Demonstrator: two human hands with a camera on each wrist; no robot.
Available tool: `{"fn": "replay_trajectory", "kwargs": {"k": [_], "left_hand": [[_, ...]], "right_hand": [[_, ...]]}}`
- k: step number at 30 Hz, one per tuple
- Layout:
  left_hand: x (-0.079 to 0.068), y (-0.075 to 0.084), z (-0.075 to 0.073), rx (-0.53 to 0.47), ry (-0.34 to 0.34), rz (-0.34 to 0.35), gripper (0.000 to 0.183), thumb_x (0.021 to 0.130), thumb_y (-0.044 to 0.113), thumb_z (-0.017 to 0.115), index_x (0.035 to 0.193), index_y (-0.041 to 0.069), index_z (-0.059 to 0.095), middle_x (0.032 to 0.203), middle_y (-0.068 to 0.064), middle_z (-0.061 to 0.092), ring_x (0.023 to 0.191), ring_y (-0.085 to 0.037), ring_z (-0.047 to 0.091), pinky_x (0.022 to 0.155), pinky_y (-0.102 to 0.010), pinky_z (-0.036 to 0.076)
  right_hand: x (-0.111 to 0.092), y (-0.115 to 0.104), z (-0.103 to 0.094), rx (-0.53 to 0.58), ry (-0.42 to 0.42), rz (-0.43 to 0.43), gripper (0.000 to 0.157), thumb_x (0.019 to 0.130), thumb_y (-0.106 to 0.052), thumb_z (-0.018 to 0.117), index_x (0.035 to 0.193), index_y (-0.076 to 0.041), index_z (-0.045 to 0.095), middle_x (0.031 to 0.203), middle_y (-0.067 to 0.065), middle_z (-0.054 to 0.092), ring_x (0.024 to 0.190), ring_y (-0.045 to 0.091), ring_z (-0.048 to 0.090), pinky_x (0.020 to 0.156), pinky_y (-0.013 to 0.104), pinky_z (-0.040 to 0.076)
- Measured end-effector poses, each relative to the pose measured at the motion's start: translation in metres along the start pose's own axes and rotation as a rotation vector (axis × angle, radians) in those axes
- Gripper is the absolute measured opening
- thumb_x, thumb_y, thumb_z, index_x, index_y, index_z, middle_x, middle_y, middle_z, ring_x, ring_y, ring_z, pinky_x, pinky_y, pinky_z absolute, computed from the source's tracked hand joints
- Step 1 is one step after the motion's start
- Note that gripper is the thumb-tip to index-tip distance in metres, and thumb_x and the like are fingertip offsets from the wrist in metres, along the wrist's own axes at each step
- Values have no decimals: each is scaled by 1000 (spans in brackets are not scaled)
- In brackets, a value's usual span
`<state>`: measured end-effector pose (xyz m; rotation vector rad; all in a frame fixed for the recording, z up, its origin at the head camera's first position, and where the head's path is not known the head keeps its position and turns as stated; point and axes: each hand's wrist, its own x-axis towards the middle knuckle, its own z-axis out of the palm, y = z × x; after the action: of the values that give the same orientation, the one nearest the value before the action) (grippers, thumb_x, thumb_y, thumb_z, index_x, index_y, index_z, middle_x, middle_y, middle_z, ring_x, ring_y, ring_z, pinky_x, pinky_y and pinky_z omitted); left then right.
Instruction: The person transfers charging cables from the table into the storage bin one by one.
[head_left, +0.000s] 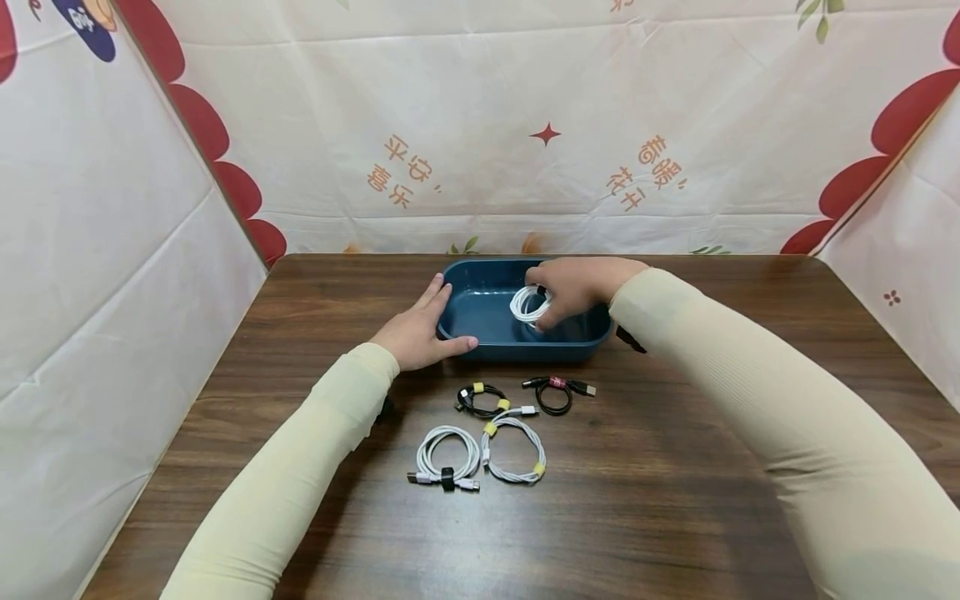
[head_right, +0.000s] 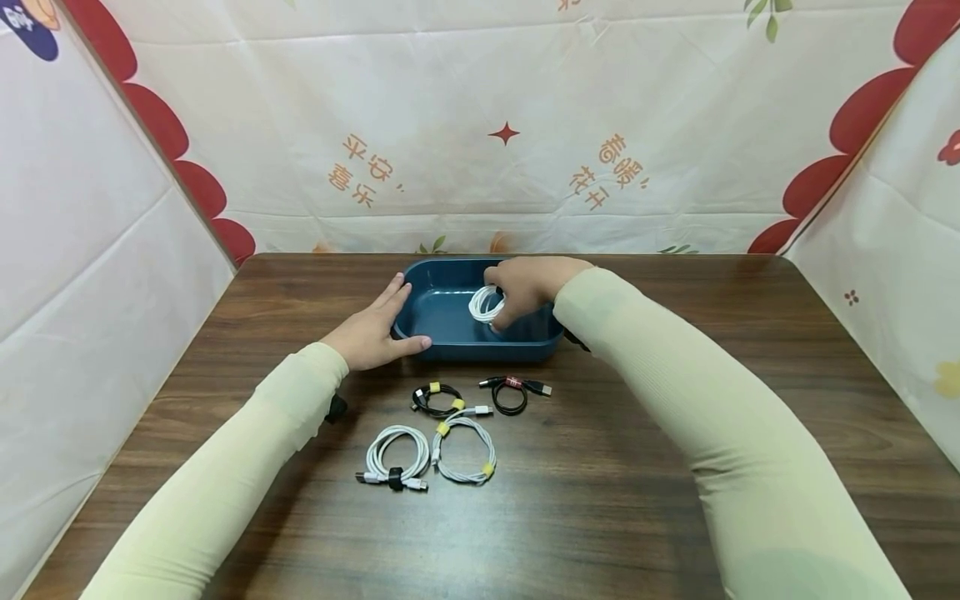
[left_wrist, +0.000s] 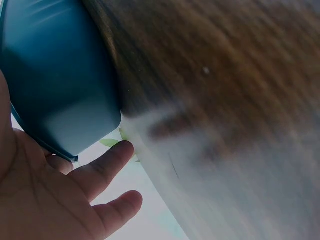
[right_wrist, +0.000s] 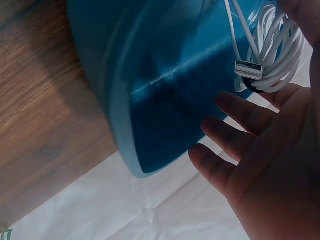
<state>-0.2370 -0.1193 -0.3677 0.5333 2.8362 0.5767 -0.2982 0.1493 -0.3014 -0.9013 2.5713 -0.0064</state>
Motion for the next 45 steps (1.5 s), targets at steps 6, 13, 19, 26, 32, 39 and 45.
{"fn": "replay_trajectory", "kwargs": {"k": [6,13,19,26,32,39,45], "left_hand": [[0,0,-1,-2,-3,-3,107,86,74,55,161,14,8,166,0,-8,147,-29,27,113,-46,31],[0,1,-2,4,3,-1,107,86,75,54,161,15,8,166,1,-8,146,-29,27,113,-46,31],[1,1,-2,8,4,0,107,85,76,53,161,16,8,166,1,-8,147,-28,26,113,-46,32],[0,-1,-2,3,2,5,106,86,75,54,161,15,9,166,1,-8,146,-29,28,112,-46,33],[0,-2,-2,1,3,6,105,87,73,55,161,14,9,166,0,-7,146,-30,28,113,-46,32],[0,-1,-2,-8,3,17,106,87,73,55,161,14,9,166,-1,-7,145,-30,30,113,-45,33],[0,-1,0,-12,0,11,105,87,73,54,161,14,10,166,1,-8,146,-29,28,112,-44,33]], "right_hand": [[7,-1,-3,6,-13,2,76,83,-44,77,141,-4,48,120,12,59,98,25,56,87,43,48],[12,-2,-4,-1,-18,-1,76,83,-46,77,141,-5,48,121,11,60,99,25,56,88,43,48],[19,-5,-2,9,-5,-29,76,82,-44,78,140,-6,48,120,10,60,98,24,57,88,42,48],[30,-10,-2,9,10,-79,76,82,-41,78,141,-4,48,122,11,60,99,24,56,89,41,47],[38,-15,-6,-5,14,-99,78,82,-43,79,142,-5,47,124,11,59,99,23,56,91,41,47],[46,-15,-8,-5,17,-104,76,81,-43,79,141,-7,48,124,9,60,101,23,56,91,40,47],[52,-18,-10,14,6,-120,76,82,-42,79,143,-8,47,126,8,60,104,23,57,93,41,47]]}}
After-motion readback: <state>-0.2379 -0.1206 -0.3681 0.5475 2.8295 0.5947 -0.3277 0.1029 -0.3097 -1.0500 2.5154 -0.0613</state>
